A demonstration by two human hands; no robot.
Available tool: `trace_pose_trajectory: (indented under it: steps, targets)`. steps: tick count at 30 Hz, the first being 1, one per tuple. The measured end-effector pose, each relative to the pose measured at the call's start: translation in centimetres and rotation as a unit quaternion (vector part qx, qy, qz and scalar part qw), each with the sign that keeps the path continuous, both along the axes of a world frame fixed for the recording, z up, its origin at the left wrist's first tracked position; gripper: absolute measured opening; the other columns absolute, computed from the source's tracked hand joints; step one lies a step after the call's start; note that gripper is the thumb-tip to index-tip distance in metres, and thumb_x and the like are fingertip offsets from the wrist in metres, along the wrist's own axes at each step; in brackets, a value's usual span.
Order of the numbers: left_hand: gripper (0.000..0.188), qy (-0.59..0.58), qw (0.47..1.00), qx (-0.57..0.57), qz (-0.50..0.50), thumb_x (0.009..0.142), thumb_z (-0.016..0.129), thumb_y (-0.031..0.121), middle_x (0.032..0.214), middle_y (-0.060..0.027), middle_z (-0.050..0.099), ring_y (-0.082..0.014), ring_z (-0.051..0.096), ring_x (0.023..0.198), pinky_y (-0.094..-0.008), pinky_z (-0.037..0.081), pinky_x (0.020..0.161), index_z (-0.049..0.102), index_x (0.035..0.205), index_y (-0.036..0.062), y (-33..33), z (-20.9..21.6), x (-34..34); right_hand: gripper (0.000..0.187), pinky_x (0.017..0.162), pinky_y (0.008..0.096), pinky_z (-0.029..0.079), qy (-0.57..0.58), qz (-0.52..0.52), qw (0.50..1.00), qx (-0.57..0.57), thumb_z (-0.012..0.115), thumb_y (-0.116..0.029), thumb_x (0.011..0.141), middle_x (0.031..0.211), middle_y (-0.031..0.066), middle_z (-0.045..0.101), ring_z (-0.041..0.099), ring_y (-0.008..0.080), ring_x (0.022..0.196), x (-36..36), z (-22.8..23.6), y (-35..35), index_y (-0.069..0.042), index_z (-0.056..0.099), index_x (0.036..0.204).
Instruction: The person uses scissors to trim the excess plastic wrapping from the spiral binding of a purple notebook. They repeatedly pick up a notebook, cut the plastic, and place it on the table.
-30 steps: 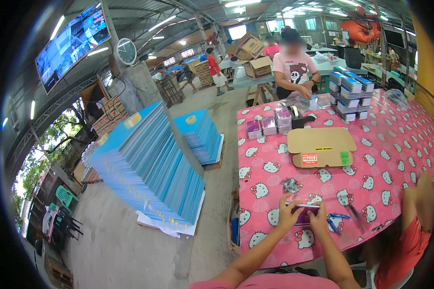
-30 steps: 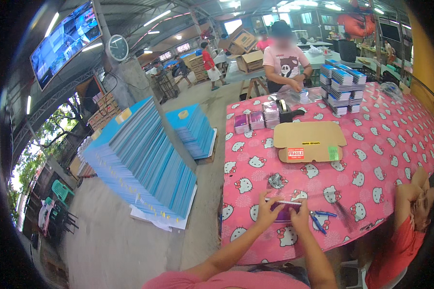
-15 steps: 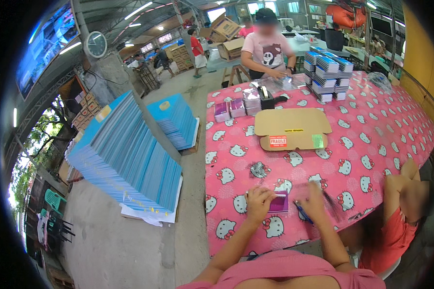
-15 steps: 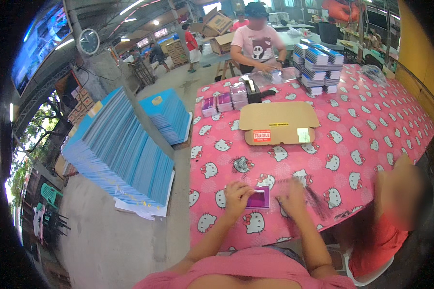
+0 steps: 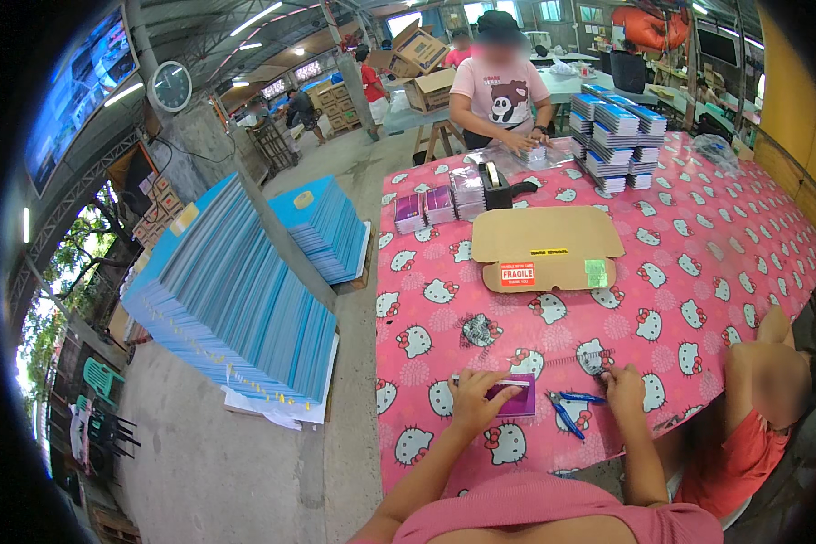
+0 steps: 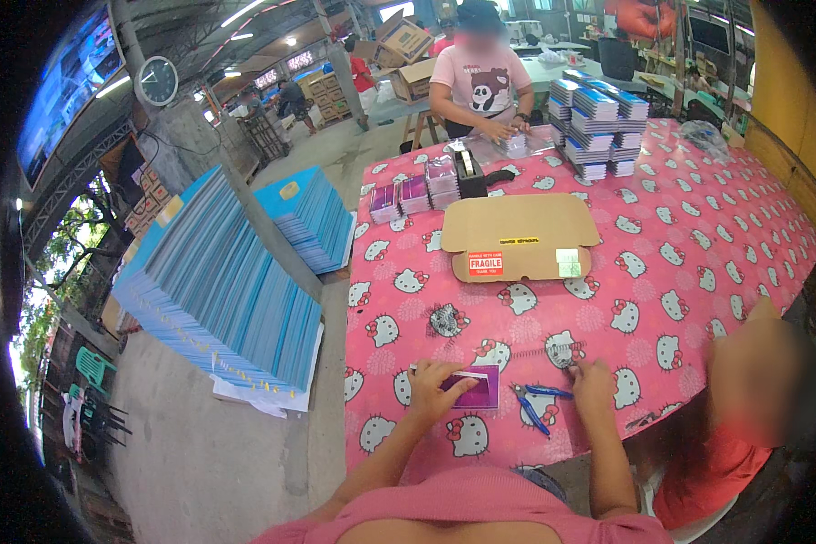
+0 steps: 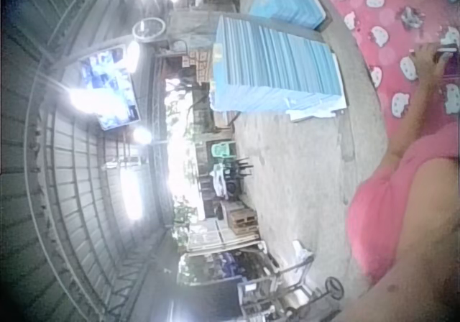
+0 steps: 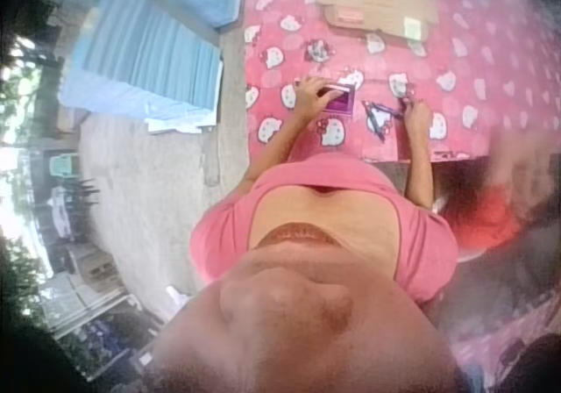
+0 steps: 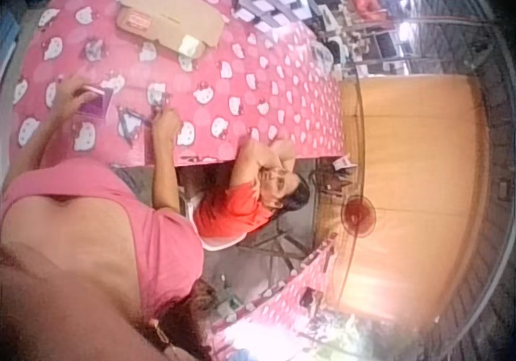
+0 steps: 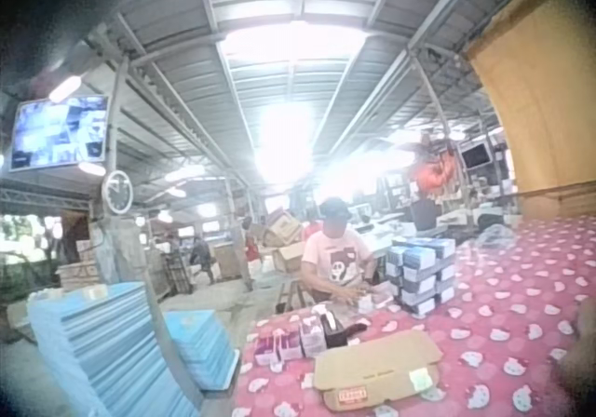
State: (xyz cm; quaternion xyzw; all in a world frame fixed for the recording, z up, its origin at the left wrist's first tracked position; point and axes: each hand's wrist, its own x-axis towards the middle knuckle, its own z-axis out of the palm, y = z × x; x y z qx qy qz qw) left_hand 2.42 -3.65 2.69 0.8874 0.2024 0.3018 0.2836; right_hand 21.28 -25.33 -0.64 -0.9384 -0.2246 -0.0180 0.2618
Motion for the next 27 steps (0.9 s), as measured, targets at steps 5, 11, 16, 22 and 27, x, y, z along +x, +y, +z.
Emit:
trace_pose_trajectory:
  steps: [5, 11, 16, 22, 27]
  targets:
    - [0.023, 0.009, 1.0, 0.018, 0.002, 0.074, 0.07, 0.039, 0.084, 0.0044, 0.064, -0.0179, 0.05, 0.087, -0.0537, 0.027, 0.088, 0.07, 0.084, 0.0186, 0.4, -1.0, 0.3, 0.018, 0.065, 0.0433, 0.046, -0.007, 0.0, 1.0, 0.023, 0.068, -0.014, 0.073, 0.082, 0.0196, 0.056, 0.057, 0.0361, 0.074, -0.1, 1.6, 0.7, -0.002, 0.067, 0.086]
    - [0.022, 0.018, 1.0, 0.019, 0.005, 0.074, 0.07, 0.039, 0.083, 0.0043, 0.063, -0.0179, 0.05, 0.086, -0.0536, 0.027, 0.087, 0.07, 0.082, 0.0188, 0.2, -0.5, 0.9, 0.017, 0.068, 0.045, 0.046, 0.004, 0.01, 0.999, 0.048, 0.068, -0.011, 0.072, 0.085, 0.0225, 0.056, 0.057, 0.0388, 0.076, 1.2, -0.3, 0.2, 0.0, 0.063, 0.084]
    - [0.021, 0.019, 1.0, 0.018, 0.008, 0.074, 0.071, 0.038, 0.081, 0.0048, 0.063, -0.0177, 0.051, 0.084, -0.0529, 0.027, 0.088, 0.07, 0.082, 0.0189, 0.2, -0.4, 0.9, 0.015, 0.07, 0.0461, 0.046, 0.022, 0.004, 1.0, -0.014, 0.063, -0.008, 0.075, 0.086, 0.0234, 0.057, 0.057, 0.0404, 0.078, 1.2, 0.5, 0.4, 0.002, 0.063, 0.088]
    - [0.02, 0.01, 1.0, 0.023, 0.008, 0.072, 0.073, 0.036, 0.08, 0.0048, 0.063, -0.0171, 0.051, 0.084, -0.0514, 0.026, 0.09, 0.07, 0.081, 0.0187, 0.2, -0.7, 0.7, 0.019, 0.066, 0.0454, 0.046, -0.023, 0.057, 0.997, 0.051, 0.063, -0.014, 0.078, 0.08, 0.0203, 0.058, 0.058, 0.0381, 0.076, 0.2, 1.0, 0.8, 0.0, 0.064, 0.09]
    - [0.019, 0.006, 1.0, 0.019, 0.008, 0.071, 0.074, 0.034, 0.08, 0.0042, 0.063, -0.017, 0.051, 0.083, -0.0472, 0.025, 0.093, 0.069, 0.08, 0.0184, -0.1, 0.0, 0.3, 0.018, 0.061, 0.0369, 0.045, 0.071, 0.171, 0.974, 0.134, 0.065, -0.016, 0.077, 0.075, 0.0144, 0.058, 0.058, 0.0276, 0.072, -3.8, 5.6, 4.9, -0.001, 0.065, 0.086]
